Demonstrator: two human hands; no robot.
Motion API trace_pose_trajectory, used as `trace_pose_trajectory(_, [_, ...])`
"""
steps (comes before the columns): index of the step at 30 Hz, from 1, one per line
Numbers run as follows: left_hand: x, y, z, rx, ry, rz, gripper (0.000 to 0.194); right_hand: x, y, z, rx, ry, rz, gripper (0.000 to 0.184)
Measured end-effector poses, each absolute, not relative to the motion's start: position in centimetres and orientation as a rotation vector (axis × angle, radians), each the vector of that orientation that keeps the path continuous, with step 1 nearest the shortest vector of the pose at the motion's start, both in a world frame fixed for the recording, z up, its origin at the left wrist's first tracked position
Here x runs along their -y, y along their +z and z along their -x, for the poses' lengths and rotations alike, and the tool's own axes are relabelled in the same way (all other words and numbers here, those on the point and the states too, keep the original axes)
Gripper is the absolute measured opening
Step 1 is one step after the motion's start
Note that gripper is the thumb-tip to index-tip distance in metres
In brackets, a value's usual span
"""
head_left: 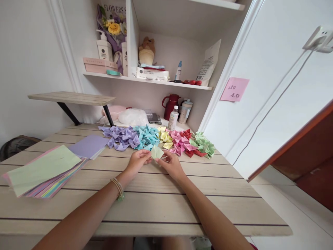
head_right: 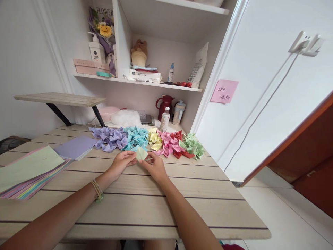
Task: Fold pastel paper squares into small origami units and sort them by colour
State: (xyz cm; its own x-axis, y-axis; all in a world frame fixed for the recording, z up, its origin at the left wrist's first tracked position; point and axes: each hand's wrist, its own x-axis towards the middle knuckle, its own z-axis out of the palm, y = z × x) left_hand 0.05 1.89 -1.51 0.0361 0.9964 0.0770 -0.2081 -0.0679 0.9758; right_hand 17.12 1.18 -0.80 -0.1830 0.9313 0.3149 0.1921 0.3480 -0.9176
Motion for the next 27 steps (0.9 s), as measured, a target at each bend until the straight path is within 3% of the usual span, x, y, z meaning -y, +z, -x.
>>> trace_pose_trajectory(4, [-1.60, -1.51, -0.25, -0.930, 1.317, -1.065, 0.028, -1.07, -0.91, -17.02, 1.660, 0.926, 1.007, 0.029])
trace_pose_trajectory(13, [-1.49, -1.34, -0.58, -0.927, 1.088, -1.219, 0.030, -1.43, -0.97, -17.19, 1.555, 0.935, 0.996, 0.037])
trace_pose_trajectory(20, [-1.30, -1.77, -0.96, -0.966, 1.144, -1.375, 0.044, -0.96, -0.85, -17.15, 1.750, 0.805, 1.008, 0.031])
trace_pose_trajectory(27, [-1.46, -1.82, -0.75, -0.975, 1.139, -1.422, 0.033, -0.76, -0.89, -17.15, 1.773, 0.858, 1.019, 0.030])
